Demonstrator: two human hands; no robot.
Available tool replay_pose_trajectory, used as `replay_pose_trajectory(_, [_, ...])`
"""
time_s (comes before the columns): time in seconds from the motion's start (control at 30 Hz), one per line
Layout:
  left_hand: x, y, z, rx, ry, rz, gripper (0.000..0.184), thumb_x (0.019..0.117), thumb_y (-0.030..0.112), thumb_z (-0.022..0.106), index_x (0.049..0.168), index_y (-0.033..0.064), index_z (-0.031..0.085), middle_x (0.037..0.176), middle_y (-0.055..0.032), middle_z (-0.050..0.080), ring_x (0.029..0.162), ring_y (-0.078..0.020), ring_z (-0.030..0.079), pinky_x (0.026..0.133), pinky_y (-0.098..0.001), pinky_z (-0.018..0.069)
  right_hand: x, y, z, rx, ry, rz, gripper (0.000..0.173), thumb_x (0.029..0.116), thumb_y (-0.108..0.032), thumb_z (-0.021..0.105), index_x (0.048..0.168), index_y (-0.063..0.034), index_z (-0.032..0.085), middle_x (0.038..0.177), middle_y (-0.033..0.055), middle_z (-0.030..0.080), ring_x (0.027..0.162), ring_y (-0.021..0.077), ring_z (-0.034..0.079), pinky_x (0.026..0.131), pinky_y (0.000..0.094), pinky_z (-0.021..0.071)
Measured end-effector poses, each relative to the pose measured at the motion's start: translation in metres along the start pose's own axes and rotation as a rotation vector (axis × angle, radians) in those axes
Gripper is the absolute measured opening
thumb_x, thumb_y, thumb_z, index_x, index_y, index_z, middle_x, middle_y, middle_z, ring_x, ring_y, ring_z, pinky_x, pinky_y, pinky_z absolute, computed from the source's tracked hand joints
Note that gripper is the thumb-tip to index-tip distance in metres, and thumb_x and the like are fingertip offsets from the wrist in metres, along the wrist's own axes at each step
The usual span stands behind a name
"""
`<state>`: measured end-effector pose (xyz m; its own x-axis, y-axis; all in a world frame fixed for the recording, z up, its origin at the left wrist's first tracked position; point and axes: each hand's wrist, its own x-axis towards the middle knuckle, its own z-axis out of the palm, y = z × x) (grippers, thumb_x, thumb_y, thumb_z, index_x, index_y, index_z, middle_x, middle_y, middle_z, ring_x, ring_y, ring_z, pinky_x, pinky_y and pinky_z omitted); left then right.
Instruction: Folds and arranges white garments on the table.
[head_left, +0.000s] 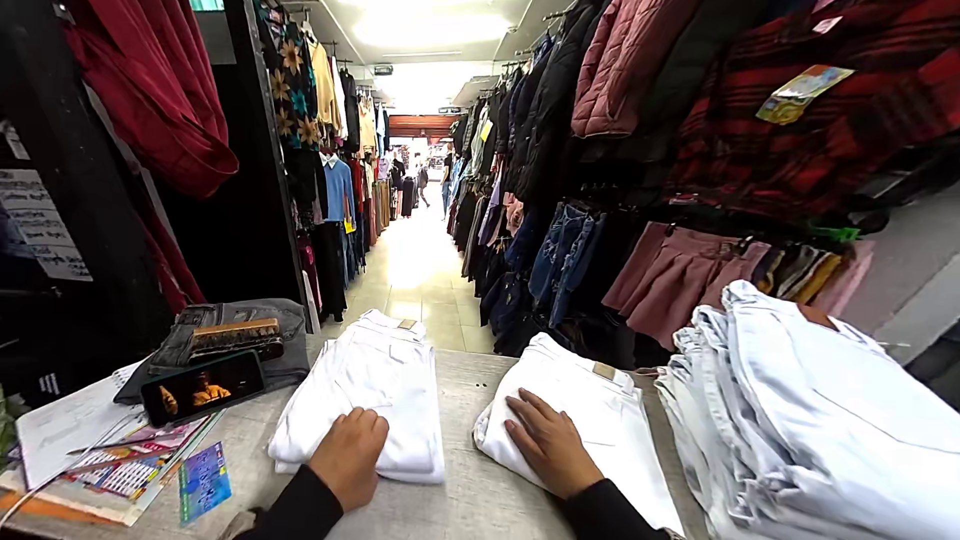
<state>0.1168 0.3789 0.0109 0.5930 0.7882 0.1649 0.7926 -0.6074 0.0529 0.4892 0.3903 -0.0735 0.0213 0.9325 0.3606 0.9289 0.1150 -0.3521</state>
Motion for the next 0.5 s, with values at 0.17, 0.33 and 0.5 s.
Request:
replay_pose_trajectory(0.17, [-0.098,0.057,-0.035,-0.14,0.066,0.105,0.022,0.0805,0.003,0.072,0.102,-0.0014,0.069,0.098,-0.0197,0.07,0.095,-0.0384,0.07,0.076,-0.0525,0.0573,-0.017,-0.033,-0.009,0.261,0.104,-0.169,0.031,0.104,-0.033,0.053,0.123,-0.0175,0.071,0.131,0.0072,0.066,0.124,0.0206,0.061,0.105,0.0402,0.0514])
replay_pose_trajectory(0.33, [-0.132,0.066,-0.066,-0.481,-0.093,0.074,0.04,0.0865,0.017,0.075,0.119,-0.0042,0.066,0.117,-0.0247,0.067,0.108,-0.0417,0.066,0.089,-0.0559,0.0538,-0.053,-0.139,-0.013,0.529,-0.092,-0.201,0.041,0.1022,-0.04,0.058,0.128,-0.0091,0.067,0.1,0.0048,0.068,0.084,0.0126,0.066,0.07,0.0293,0.0571])
replay_pose_trajectory(0.5, [-0.099,0.06,-0.038,-1.016,0.309,-0.258,0.076,0.0904,0.048,0.07,0.136,-0.0095,0.049,0.129,-0.0168,0.062,0.106,-0.0209,0.068,0.084,-0.0375,0.0598,-0.067,-0.209,-0.032,0.646,-0.002,-0.418,0.044,0.0963,-0.026,0.065,0.136,-0.0065,0.065,0.116,0.0148,0.066,0.098,0.018,0.066,0.081,0.0332,0.0573])
